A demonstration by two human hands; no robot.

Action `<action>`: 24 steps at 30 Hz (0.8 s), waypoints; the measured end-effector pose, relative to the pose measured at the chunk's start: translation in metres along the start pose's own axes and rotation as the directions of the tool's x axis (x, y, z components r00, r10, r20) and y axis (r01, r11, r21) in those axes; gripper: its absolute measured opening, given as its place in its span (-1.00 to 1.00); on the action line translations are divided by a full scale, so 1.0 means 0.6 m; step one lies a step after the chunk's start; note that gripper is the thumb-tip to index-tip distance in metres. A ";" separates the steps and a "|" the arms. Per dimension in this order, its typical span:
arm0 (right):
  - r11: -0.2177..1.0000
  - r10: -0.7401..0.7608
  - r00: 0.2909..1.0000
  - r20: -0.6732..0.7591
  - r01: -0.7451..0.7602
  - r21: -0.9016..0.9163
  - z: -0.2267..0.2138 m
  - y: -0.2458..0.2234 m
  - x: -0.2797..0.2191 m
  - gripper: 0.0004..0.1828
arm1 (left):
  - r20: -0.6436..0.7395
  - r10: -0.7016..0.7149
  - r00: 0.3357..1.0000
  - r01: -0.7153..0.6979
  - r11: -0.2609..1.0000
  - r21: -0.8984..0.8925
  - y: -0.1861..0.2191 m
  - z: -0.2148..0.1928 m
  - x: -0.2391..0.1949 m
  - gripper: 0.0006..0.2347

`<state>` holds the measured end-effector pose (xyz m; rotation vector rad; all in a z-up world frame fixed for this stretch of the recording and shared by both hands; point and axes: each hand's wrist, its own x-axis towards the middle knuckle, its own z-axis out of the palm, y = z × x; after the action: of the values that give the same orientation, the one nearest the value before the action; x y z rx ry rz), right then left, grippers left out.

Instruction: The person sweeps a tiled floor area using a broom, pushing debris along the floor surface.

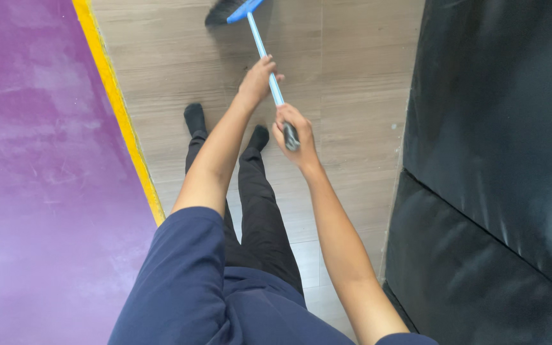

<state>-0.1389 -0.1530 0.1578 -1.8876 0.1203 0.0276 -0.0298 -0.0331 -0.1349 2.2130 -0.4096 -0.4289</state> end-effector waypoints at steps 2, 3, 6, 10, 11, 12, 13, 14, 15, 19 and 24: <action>0.994 0.105 0.995 -0.005 -0.105 -0.010 -0.032 -0.013 -0.031 -0.79 | -0.021 0.206 0.978 -0.204 0.977 0.066 0.039 0.027 -0.022 -0.83; 0.999 0.042 0.999 -0.002 -0.042 -0.030 -0.046 -0.021 -0.043 -0.81 | 0.001 0.206 0.979 -0.205 0.977 0.060 0.058 0.033 -0.030 -0.83; 0.999 0.018 1.000 -0.018 -0.019 -0.050 -0.068 -0.047 -0.071 -0.75 | 0.074 0.180 0.981 -0.183 0.982 0.036 0.119 0.032 -0.075 -0.83; 0.997 0.015 1.000 -0.024 -0.017 -0.071 -0.069 -0.084 -0.058 -0.75 | 0.187 0.114 0.976 -0.118 0.993 0.009 0.178 -0.010 -0.087 -0.83; 0.998 0.009 1.000 -0.020 -0.010 -0.069 -0.064 -0.096 -0.049 -0.75 | 0.180 0.113 0.977 -0.117 0.993 0.014 0.190 -0.023 -0.089 -0.83; 0.996 0.011 1.000 -0.007 -0.012 -0.093 -0.053 -0.109 -0.035 -0.76 | 0.218 0.109 0.970 -0.116 0.993 0.020 0.196 -0.042 -0.089 -0.82; 0.993 0.014 1.000 0.006 -0.013 -0.118 -0.041 -0.124 -0.021 -0.76 | 0.255 0.104 0.961 -0.115 0.993 0.026 0.199 -0.065 -0.091 -0.80; 0.994 0.002 1.000 0.012 -0.001 -0.111 -0.027 -0.141 -0.006 -0.76 | 0.244 0.100 0.965 -0.112 0.993 0.037 0.198 -0.092 -0.094 -0.80; 0.991 0.011 0.999 0.045 -0.005 -0.134 -0.013 -0.160 0.009 -0.73 | 0.251 0.082 0.965 -0.096 0.994 0.044 0.197 -0.120 -0.096 -0.78; 0.985 -0.037 0.986 0.165 0.064 -0.160 0.041 -0.244 0.045 -0.57 | 0.124 0.118 0.985 -0.126 0.990 0.063 0.170 -0.241 -0.094 -0.77; 0.976 -0.188 0.964 0.190 0.205 -0.073 0.166 -0.292 0.078 -0.74 | -0.120 0.073 0.990 -0.057 0.989 0.133 0.068 -0.420 -0.086 -0.82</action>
<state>-0.0710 -0.0075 0.2881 -1.9707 -0.1975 0.0711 0.0278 0.1329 0.0571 2.3301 -0.4523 -0.2332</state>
